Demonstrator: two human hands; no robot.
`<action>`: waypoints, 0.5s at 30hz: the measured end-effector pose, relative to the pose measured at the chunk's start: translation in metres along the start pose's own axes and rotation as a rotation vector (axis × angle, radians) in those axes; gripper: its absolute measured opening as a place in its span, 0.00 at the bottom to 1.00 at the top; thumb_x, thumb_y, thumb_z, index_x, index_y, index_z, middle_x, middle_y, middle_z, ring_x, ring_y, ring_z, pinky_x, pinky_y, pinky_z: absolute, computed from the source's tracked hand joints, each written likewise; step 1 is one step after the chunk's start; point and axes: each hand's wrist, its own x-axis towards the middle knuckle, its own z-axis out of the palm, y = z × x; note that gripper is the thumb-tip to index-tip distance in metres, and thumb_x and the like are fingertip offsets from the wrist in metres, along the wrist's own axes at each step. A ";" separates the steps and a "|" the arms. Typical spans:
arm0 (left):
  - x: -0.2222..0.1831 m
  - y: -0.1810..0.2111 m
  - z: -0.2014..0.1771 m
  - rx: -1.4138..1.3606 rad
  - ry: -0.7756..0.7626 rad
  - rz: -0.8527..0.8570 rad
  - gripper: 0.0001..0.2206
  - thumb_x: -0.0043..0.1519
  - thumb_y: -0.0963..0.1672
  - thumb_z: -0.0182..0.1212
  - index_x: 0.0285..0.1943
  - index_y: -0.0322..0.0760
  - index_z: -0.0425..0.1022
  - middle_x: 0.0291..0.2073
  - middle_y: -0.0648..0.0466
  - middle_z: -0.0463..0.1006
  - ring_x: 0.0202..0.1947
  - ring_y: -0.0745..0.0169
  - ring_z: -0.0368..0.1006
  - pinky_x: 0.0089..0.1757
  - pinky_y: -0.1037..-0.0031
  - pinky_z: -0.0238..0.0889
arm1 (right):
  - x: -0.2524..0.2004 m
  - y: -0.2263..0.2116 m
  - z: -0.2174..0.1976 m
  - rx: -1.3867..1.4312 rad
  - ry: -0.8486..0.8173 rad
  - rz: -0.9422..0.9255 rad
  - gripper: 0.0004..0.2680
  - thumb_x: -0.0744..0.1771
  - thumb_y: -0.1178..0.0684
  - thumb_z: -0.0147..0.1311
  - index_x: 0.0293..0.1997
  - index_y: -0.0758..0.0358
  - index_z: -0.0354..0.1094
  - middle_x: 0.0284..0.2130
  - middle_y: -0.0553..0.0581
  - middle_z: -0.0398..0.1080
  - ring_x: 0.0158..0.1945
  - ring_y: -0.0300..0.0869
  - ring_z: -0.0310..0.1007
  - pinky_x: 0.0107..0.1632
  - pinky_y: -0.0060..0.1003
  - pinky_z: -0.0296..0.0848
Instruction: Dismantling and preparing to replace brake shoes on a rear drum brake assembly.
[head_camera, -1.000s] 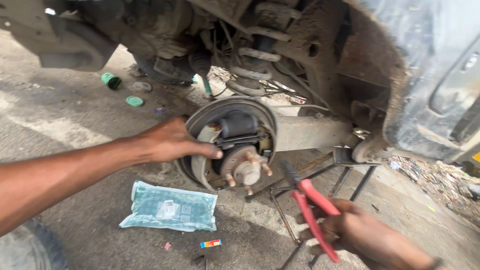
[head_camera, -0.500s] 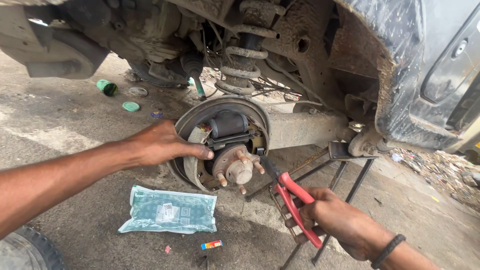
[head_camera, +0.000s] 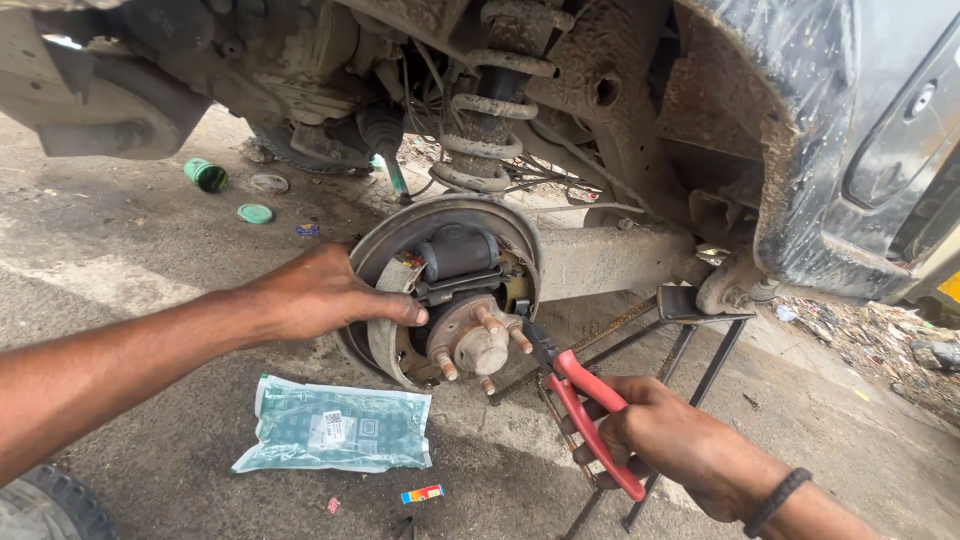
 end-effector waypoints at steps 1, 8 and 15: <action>0.000 0.001 0.000 0.002 -0.001 0.002 0.31 0.51 0.59 0.69 0.54 0.36 0.78 0.19 0.51 0.76 0.26 0.60 0.79 0.34 0.62 0.75 | 0.001 0.000 0.000 0.003 0.001 0.001 0.17 0.68 0.56 0.47 0.66 0.62 0.61 0.40 0.60 0.78 0.40 0.43 0.77 0.49 0.41 0.73; 0.009 -0.012 0.003 0.060 -0.016 -0.009 0.30 0.53 0.59 0.67 0.49 0.31 0.81 0.19 0.48 0.76 0.25 0.58 0.79 0.33 0.60 0.75 | 0.011 0.004 -0.004 0.035 -0.035 -0.048 0.16 0.68 0.59 0.45 0.65 0.66 0.63 0.38 0.60 0.78 0.40 0.42 0.79 0.43 0.40 0.82; 0.005 -0.006 0.004 -0.012 0.010 0.065 0.29 0.51 0.60 0.68 0.50 0.36 0.80 0.24 0.48 0.81 0.33 0.61 0.81 0.40 0.58 0.75 | 0.017 0.008 -0.009 -0.186 0.027 -0.102 0.13 0.67 0.58 0.48 0.57 0.68 0.68 0.26 0.62 0.74 0.24 0.43 0.71 0.29 0.37 0.71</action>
